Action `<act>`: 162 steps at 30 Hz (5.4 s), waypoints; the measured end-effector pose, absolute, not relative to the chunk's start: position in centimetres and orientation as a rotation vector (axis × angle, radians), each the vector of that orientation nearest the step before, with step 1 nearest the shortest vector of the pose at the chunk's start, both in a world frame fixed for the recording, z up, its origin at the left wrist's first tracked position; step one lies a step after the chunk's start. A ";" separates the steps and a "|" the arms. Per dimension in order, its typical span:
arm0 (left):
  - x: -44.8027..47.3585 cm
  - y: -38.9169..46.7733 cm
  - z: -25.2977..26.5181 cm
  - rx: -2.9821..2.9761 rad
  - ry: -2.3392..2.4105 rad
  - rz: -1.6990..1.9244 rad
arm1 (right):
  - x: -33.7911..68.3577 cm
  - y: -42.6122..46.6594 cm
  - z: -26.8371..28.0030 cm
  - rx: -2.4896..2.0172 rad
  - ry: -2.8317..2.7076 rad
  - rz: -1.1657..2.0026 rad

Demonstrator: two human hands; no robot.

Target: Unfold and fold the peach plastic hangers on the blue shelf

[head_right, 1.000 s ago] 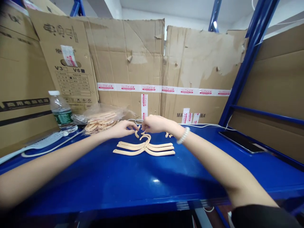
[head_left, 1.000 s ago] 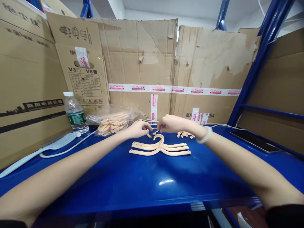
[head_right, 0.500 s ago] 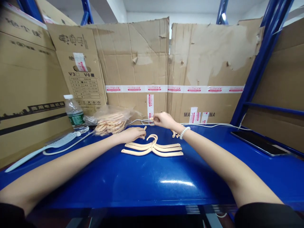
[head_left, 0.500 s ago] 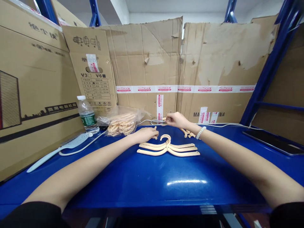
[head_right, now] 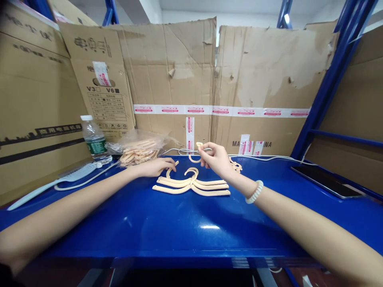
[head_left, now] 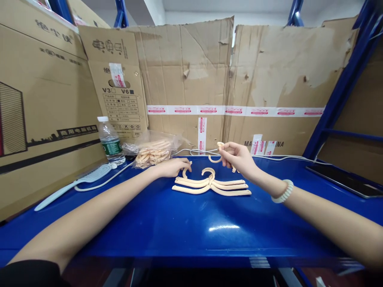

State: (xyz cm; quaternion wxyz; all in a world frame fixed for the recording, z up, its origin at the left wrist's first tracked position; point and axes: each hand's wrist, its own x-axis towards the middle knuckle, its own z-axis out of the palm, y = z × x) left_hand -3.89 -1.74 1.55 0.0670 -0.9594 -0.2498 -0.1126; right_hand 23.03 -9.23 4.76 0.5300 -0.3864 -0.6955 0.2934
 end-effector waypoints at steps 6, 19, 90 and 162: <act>-3.8 -2.6 1.8 -2.866 -0.692 -0.212 | 22.3 -10.0 3.2 -0.840 -1.427 1.128; -3.7 -4.8 2.5 -2.653 -0.738 -0.328 | 22.1 -12.9 2.5 -0.832 -1.273 1.454; 2.9 -16.0 -0.5 -2.712 -1.369 -2.568 | 21.4 -14.8 0.8 -0.850 -1.447 1.452; 3.4 -15.8 -0.8 -3.196 -1.585 -2.475 | 21.9 -14.0 0.9 -0.731 -1.584 1.537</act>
